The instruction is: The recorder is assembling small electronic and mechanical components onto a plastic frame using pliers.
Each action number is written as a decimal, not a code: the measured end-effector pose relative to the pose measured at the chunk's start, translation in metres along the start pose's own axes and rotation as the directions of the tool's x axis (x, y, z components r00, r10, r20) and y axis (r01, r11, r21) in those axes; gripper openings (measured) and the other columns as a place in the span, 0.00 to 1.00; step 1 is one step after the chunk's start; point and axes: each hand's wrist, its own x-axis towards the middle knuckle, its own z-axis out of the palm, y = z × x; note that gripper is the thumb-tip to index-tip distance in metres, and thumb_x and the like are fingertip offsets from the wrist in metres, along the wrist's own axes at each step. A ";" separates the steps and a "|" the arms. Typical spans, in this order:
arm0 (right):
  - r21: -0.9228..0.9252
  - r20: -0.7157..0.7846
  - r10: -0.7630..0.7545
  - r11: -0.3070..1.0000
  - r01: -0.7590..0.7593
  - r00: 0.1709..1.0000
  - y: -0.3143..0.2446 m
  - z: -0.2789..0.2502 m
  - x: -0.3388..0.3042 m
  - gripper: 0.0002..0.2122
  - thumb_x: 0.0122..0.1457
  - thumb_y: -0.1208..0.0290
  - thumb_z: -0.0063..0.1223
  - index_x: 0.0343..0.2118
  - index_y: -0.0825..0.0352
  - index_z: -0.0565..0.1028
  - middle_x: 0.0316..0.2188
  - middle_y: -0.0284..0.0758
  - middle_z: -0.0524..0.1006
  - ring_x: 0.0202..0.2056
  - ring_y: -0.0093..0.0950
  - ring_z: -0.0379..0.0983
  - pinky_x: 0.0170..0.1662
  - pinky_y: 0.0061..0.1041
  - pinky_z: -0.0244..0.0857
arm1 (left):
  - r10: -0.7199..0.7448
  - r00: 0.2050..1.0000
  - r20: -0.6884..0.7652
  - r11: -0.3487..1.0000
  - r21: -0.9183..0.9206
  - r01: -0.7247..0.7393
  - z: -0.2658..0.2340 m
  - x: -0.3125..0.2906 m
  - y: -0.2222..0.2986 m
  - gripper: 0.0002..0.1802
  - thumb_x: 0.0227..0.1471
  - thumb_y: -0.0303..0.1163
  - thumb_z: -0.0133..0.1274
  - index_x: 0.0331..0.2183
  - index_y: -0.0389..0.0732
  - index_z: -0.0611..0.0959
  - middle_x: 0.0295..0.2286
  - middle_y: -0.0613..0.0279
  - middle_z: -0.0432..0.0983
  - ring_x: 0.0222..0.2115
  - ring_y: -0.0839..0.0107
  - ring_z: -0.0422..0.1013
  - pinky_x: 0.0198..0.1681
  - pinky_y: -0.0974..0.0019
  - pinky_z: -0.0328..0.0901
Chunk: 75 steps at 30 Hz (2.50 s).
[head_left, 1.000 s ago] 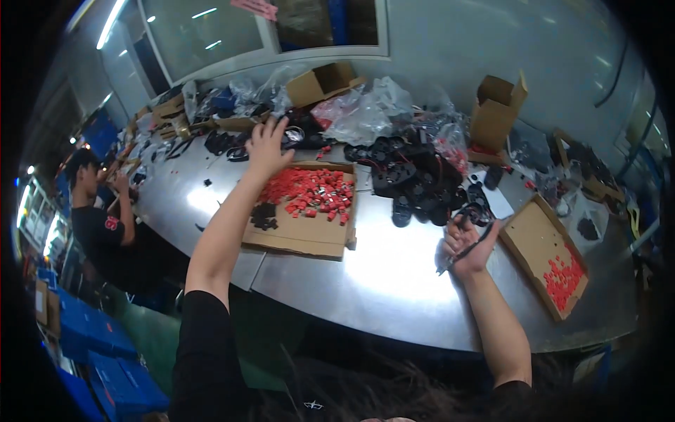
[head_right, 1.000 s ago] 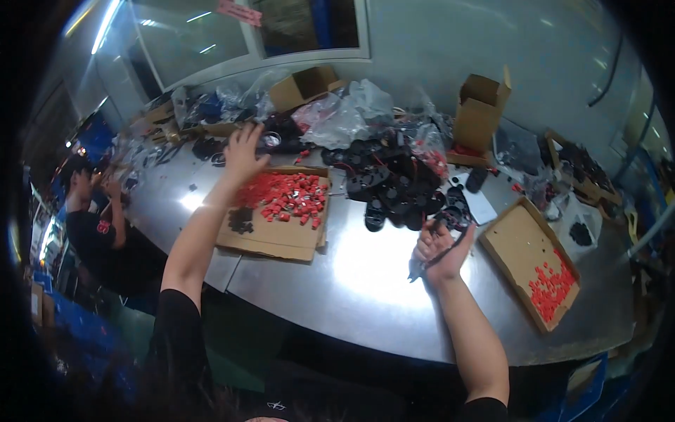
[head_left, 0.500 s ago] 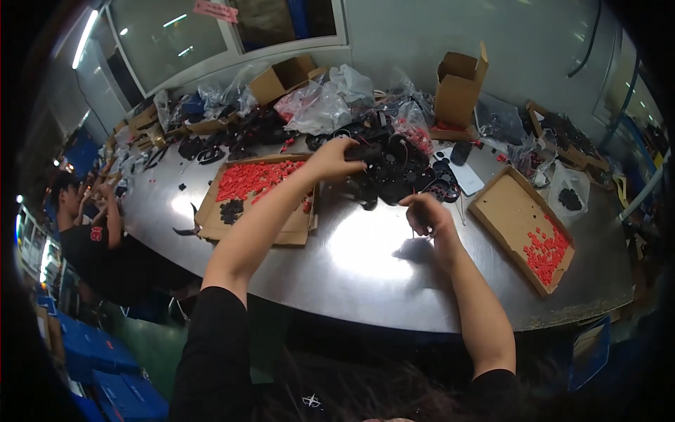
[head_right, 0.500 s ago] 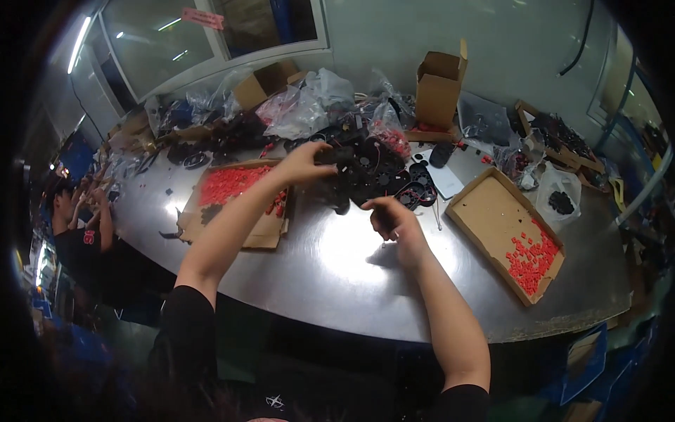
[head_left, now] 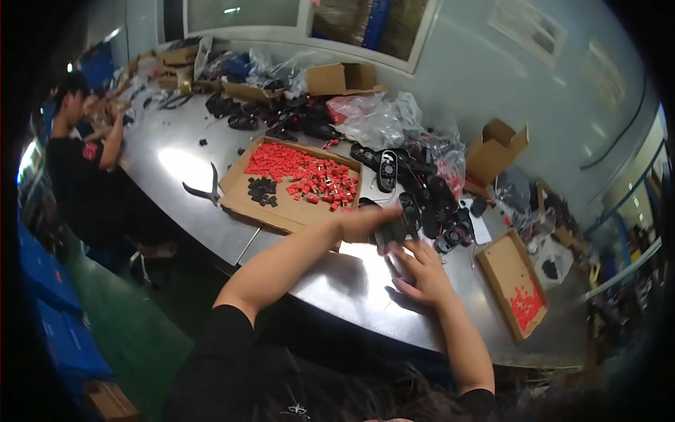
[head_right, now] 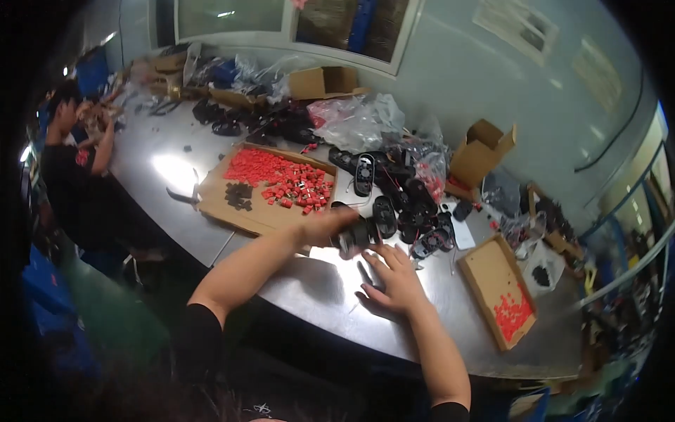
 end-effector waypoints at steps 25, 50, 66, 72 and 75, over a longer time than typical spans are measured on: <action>0.661 0.020 0.364 0.694 -0.286 0.931 -0.019 0.015 0.126 0.09 0.62 0.73 0.62 0.42 0.70 0.77 0.32 0.35 0.83 0.32 0.18 0.79 0.34 0.22 0.72 | -0.122 0.920 0.371 0.981 -0.093 0.168 0.064 -0.037 0.001 0.40 0.67 0.67 0.34 0.48 0.38 0.80 0.29 0.57 0.82 0.22 0.72 0.77 0.31 0.70 0.74; 0.916 0.099 0.450 0.307 -0.258 0.887 0.003 -0.007 -0.023 0.10 0.61 0.77 0.61 0.43 0.70 0.74 0.35 0.31 0.80 0.35 0.17 0.76 0.37 0.19 0.70 | 0.005 0.926 -0.379 1.000 0.025 0.004 0.072 -0.005 -0.035 0.17 0.73 0.40 0.40 0.48 0.38 0.76 0.37 0.69 0.76 0.38 0.85 0.69 0.43 0.77 0.66; 0.916 -0.162 0.448 0.399 -0.035 0.879 -0.011 -0.004 -0.027 0.11 0.58 0.81 0.63 0.42 0.72 0.75 0.37 0.37 0.81 0.33 0.23 0.79 0.41 0.24 0.75 | 0.015 0.988 -0.156 1.000 0.029 -0.010 0.080 -0.014 -0.037 0.25 0.70 0.41 0.42 0.62 0.38 0.63 0.49 0.58 0.73 0.49 0.75 0.68 0.53 0.67 0.65; 0.641 -0.465 0.269 0.759 0.112 0.844 -0.015 -0.015 -0.022 0.12 0.52 0.83 0.65 0.40 0.72 0.78 0.30 0.38 0.81 0.28 0.24 0.78 0.32 0.22 0.72 | -0.381 0.912 -0.153 0.861 -0.419 0.290 0.071 -0.015 -0.045 0.32 0.66 0.57 0.42 0.56 0.40 0.75 0.49 0.55 0.78 0.50 0.65 0.75 0.57 0.58 0.68; 0.617 -0.454 0.270 0.782 0.082 0.849 -0.016 -0.018 -0.023 0.12 0.52 0.82 0.66 0.40 0.72 0.79 0.29 0.37 0.81 0.26 0.23 0.76 0.30 0.22 0.70 | -0.256 0.962 0.099 0.820 -0.505 0.270 0.061 -0.016 -0.044 0.30 0.70 0.49 0.37 0.61 0.38 0.70 0.48 0.56 0.78 0.49 0.68 0.76 0.55 0.62 0.69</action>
